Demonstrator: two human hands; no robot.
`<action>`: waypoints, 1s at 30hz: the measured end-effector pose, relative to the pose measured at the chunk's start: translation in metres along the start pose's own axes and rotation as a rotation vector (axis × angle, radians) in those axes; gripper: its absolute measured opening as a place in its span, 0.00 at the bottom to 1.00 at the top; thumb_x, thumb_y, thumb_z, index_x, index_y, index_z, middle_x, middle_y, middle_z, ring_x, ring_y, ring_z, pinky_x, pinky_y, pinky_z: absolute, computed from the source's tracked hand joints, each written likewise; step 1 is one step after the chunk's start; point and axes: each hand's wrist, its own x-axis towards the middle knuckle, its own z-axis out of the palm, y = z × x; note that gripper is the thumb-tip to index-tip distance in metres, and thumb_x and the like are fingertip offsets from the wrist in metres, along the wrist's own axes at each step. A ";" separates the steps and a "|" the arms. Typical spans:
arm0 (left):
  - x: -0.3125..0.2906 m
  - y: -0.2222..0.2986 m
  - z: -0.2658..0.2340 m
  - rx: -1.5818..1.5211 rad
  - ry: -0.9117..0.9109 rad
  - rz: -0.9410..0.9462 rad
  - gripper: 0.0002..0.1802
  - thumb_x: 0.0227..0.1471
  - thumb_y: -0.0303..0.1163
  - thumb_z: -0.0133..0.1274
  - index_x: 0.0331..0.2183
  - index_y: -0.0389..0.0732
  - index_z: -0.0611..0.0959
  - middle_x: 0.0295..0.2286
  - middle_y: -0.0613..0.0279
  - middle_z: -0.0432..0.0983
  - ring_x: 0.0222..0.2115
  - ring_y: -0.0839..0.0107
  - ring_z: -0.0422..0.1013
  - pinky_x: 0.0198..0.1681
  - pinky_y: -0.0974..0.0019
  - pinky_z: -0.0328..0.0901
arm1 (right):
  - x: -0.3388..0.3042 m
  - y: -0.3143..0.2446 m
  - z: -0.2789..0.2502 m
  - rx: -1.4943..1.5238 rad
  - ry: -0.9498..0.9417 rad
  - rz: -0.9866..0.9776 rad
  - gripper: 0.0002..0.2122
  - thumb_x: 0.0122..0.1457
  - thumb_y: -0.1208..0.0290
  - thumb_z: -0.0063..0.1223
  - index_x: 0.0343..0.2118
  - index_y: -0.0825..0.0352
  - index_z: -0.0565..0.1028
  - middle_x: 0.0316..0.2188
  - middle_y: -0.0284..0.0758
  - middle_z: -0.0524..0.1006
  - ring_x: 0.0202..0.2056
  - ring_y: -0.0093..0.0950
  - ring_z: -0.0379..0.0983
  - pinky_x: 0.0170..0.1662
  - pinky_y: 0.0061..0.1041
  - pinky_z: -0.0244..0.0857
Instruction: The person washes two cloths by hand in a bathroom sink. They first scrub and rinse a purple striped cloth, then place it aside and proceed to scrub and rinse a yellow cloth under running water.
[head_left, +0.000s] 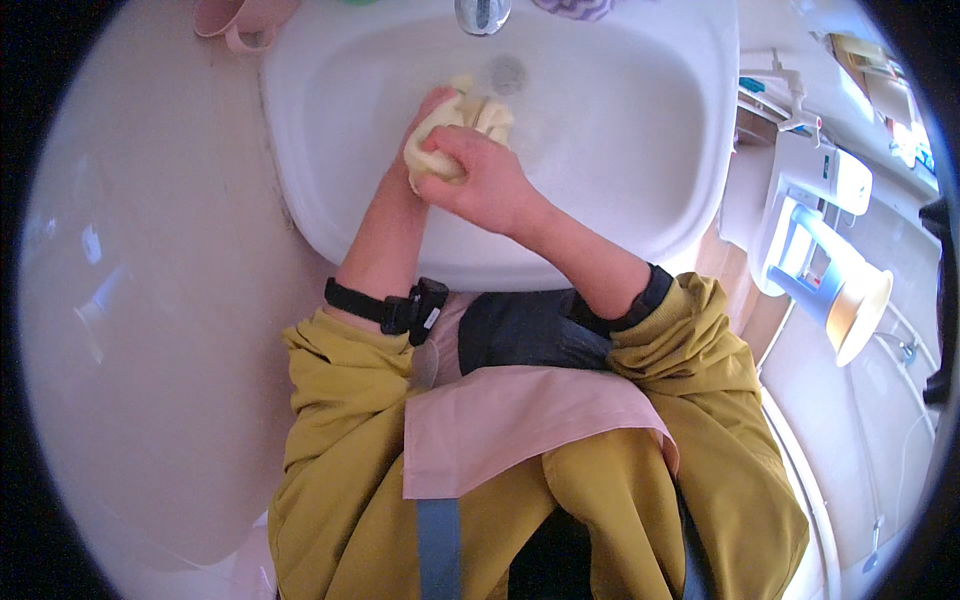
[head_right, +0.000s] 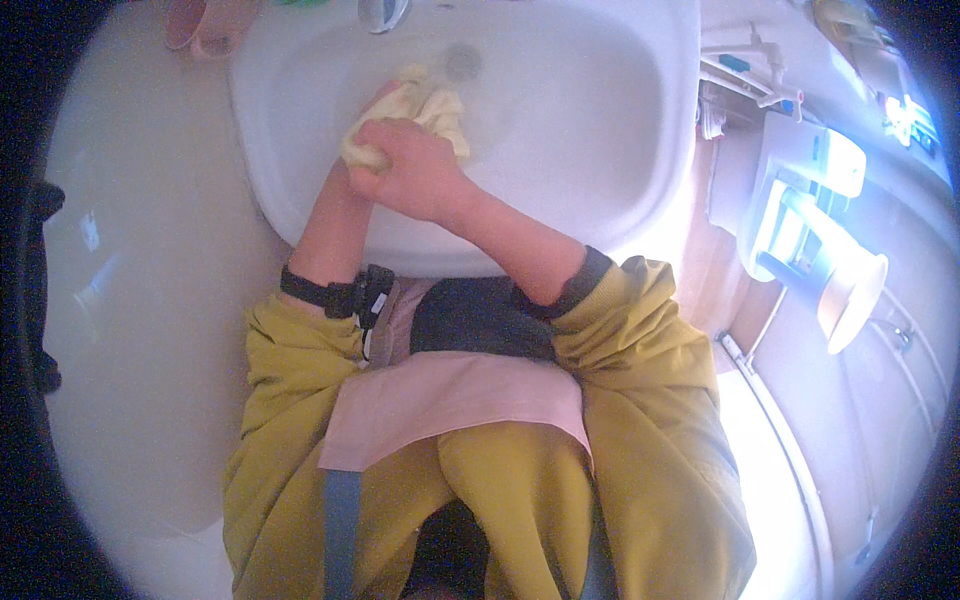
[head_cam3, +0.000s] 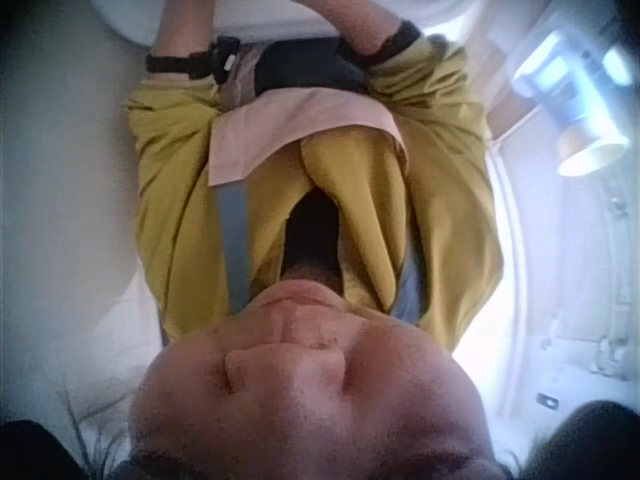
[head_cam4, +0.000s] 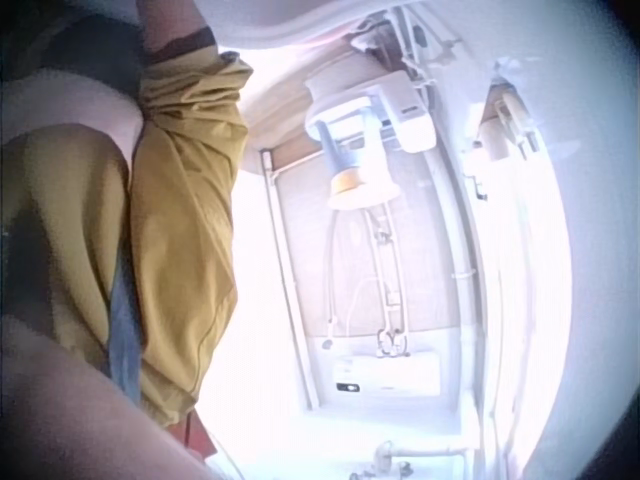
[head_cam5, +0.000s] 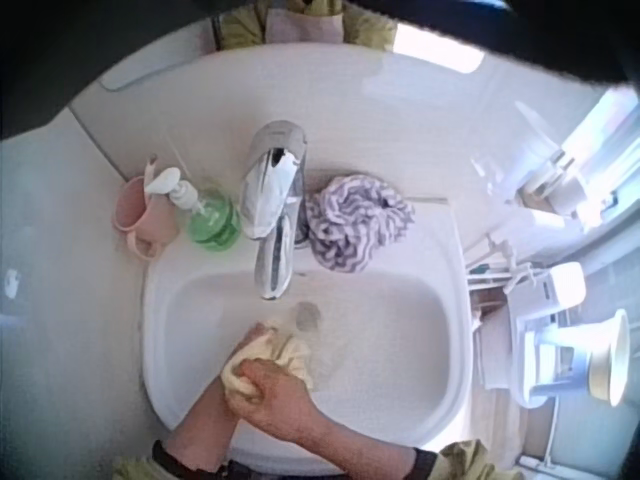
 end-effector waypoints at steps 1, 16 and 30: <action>0.006 -0.001 -0.015 -0.026 -0.016 -0.067 0.26 0.52 0.52 0.39 0.43 0.41 0.71 0.38 0.56 0.71 0.38 0.61 0.69 0.41 0.58 0.66 | 0.000 0.000 0.000 -0.036 0.000 -0.007 0.17 0.44 0.58 0.50 0.36 0.63 0.73 0.36 0.43 0.73 0.39 0.41 0.69 0.43 0.35 0.63; -0.020 -0.037 -0.017 1.537 0.863 0.134 0.27 0.50 0.47 0.45 0.44 0.35 0.68 0.41 0.44 0.69 0.41 0.53 0.67 0.43 0.57 0.63 | 0.037 0.146 -0.077 -0.061 0.751 0.506 0.21 0.51 0.62 0.51 0.40 0.75 0.66 0.37 0.52 0.71 0.39 0.41 0.70 0.41 0.33 0.65; 0.012 -0.039 -0.020 1.524 0.790 0.486 0.31 0.52 0.51 0.41 0.49 0.38 0.66 0.49 0.48 0.59 0.50 0.53 0.56 0.52 0.54 0.53 | 0.031 0.123 -0.033 -0.375 0.080 0.485 0.26 0.43 0.67 0.54 0.46 0.70 0.63 0.41 0.49 0.70 0.45 0.43 0.66 0.46 0.34 0.61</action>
